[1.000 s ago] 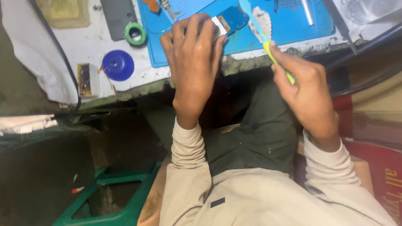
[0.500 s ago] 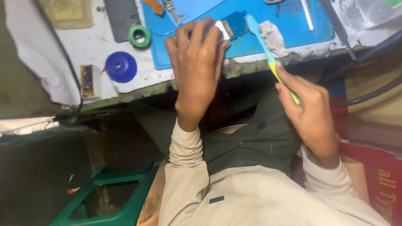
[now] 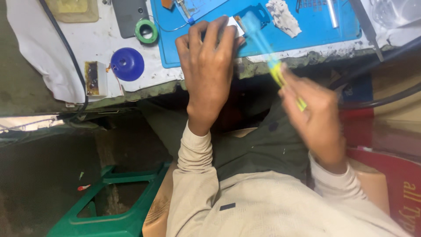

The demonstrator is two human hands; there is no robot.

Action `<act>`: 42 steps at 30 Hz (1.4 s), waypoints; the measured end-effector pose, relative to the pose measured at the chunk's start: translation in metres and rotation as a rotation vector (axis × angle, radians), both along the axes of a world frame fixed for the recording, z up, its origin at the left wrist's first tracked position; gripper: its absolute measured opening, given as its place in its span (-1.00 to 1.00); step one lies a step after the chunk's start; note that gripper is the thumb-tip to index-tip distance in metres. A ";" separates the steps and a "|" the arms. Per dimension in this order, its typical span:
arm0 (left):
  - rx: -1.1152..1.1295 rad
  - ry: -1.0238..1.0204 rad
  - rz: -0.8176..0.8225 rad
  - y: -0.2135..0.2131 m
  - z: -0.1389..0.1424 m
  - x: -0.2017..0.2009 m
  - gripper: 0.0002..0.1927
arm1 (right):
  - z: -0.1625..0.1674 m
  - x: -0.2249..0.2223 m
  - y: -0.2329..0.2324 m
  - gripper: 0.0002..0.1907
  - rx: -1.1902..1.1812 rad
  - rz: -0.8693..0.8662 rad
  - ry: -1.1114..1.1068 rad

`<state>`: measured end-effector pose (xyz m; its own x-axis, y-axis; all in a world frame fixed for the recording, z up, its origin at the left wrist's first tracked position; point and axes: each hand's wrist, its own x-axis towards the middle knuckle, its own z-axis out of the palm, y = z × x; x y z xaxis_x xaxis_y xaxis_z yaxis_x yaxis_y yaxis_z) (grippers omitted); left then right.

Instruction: The person disassembles a feature phone at a repair bench, separating the keypad and housing from the board. They brush the components with a toothbrush, wipe them, and use a metal pry tool to work on the phone parts.

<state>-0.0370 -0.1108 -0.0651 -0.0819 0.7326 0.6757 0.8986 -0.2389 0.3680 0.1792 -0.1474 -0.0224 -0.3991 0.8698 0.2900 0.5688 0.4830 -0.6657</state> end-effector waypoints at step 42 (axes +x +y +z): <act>-0.162 -0.207 -0.136 -0.010 0.015 -0.003 -0.57 | -0.001 0.012 0.004 -0.59 -0.160 -0.108 0.061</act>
<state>-0.0402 -0.1205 -0.0505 -0.0995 0.8431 0.5285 0.7643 -0.2753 0.5831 0.1915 -0.1437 -0.0235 -0.2870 0.9435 0.1658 0.5676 0.3069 -0.7640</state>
